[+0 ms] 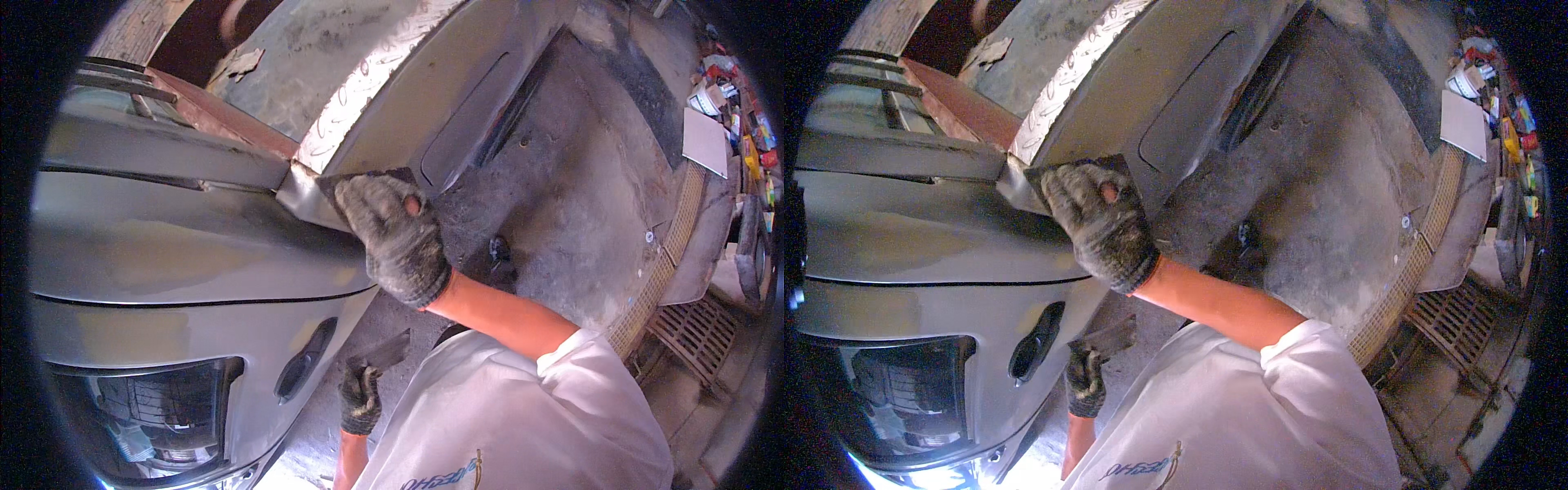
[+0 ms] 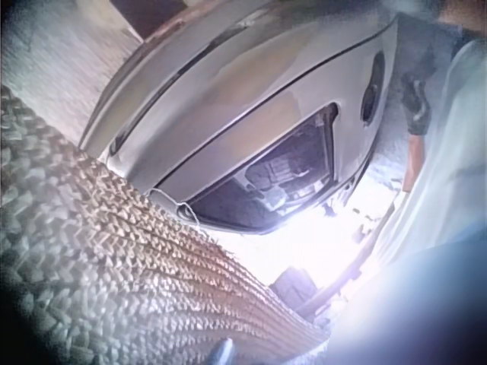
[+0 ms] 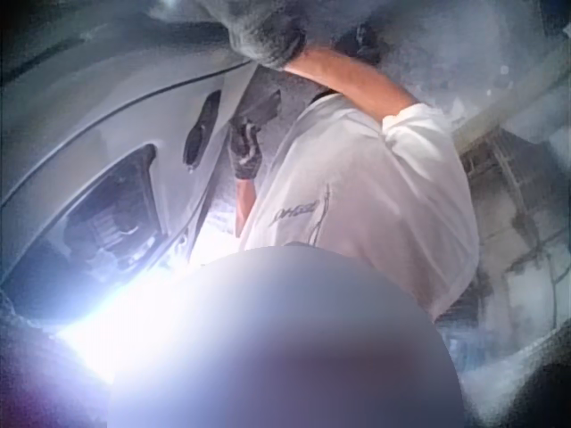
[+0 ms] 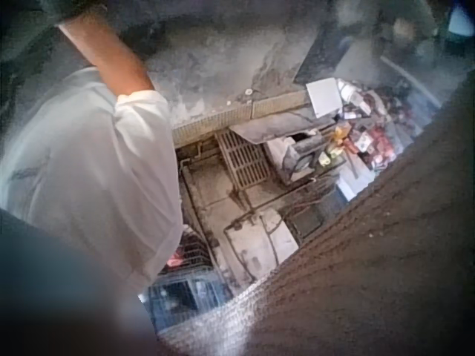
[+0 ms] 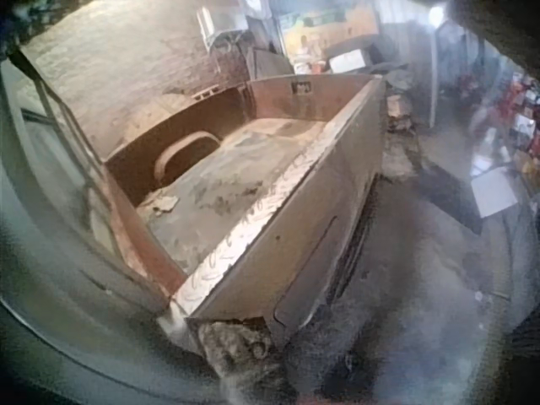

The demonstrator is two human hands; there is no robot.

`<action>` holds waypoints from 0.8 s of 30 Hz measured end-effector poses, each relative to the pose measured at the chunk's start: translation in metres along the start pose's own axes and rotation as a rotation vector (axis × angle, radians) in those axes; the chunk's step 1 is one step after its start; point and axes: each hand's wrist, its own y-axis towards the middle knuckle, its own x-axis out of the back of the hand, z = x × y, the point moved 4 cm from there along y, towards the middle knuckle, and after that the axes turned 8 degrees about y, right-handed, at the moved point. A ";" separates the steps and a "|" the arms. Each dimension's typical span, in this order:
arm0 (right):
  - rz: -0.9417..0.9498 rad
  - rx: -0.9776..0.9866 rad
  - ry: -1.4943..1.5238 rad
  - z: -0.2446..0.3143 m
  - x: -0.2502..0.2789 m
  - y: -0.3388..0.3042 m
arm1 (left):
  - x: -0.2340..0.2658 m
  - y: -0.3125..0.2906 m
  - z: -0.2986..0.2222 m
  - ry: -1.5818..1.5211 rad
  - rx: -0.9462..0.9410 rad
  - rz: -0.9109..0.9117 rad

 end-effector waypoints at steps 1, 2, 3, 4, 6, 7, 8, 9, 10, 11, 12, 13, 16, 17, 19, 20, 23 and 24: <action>-0.024 0.045 -0.020 0.005 -0.004 -0.004 | 0.001 0.000 0.000 0.040 -0.023 -0.008; -0.008 0.078 -0.053 0.009 -0.010 -0.009 | 0.000 -0.001 0.002 0.007 0.002 -0.007; -0.002 0.114 -0.086 0.012 -0.013 -0.016 | 0.000 -0.001 0.002 0.066 -0.025 -0.008; 0.058 0.115 -0.108 0.012 -0.016 -0.022 | 0.000 -0.001 0.004 0.052 -0.006 0.002; 0.140 0.175 -0.125 0.009 -0.017 -0.032 | 0.000 -0.001 0.006 0.027 0.020 0.011; 0.131 0.215 -0.126 0.006 -0.013 -0.034 | 0.000 -0.001 0.006 0.015 0.025 0.012; 0.108 0.219 -0.090 0.004 -0.005 -0.036 | 0.001 -0.001 0.006 0.005 0.026 0.015; 0.121 0.199 -0.083 -0.001 0.001 -0.035 | 0.002 0.000 0.005 0.051 0.008 0.010; 0.088 0.202 -0.072 -0.007 0.009 -0.031 | 0.003 0.000 0.004 0.098 -0.011 0.006; 0.052 0.208 -0.065 -0.013 0.017 -0.026 | 0.004 0.000 0.003 0.135 -0.018 -0.007; 0.000 0.185 -0.012 -0.018 0.022 -0.019 | 0.005 0.000 0.001 0.150 -0.048 -0.013; -0.014 0.189 -0.022 -0.021 0.025 -0.013 | 0.005 0.000 0.000 0.156 -0.068 -0.025; -0.067 0.194 -0.061 -0.026 0.027 0.000 | 0.004 -0.002 0.001 0.138 -0.031 -0.008; -0.069 0.182 -0.061 -0.027 0.024 0.002 | 0.004 -0.003 0.003 0.099 0.005 -0.010; -0.057 0.145 -0.070 -0.029 0.016 0.002 | 0.001 -0.004 0.006 0.063 0.032 -0.018; -0.058 0.161 -0.090 -0.029 0.012 0.000 | 0.000 -0.004 0.009 0.009 0.066 -0.009; -0.003 0.185 -0.144 -0.031 -0.002 -0.011 | -0.001 -0.002 0.010 0.052 0.056 0.026; 0.006 0.201 -0.146 -0.031 -0.004 -0.016 | -0.001 -0.001 0.008 0.105 0.007 0.032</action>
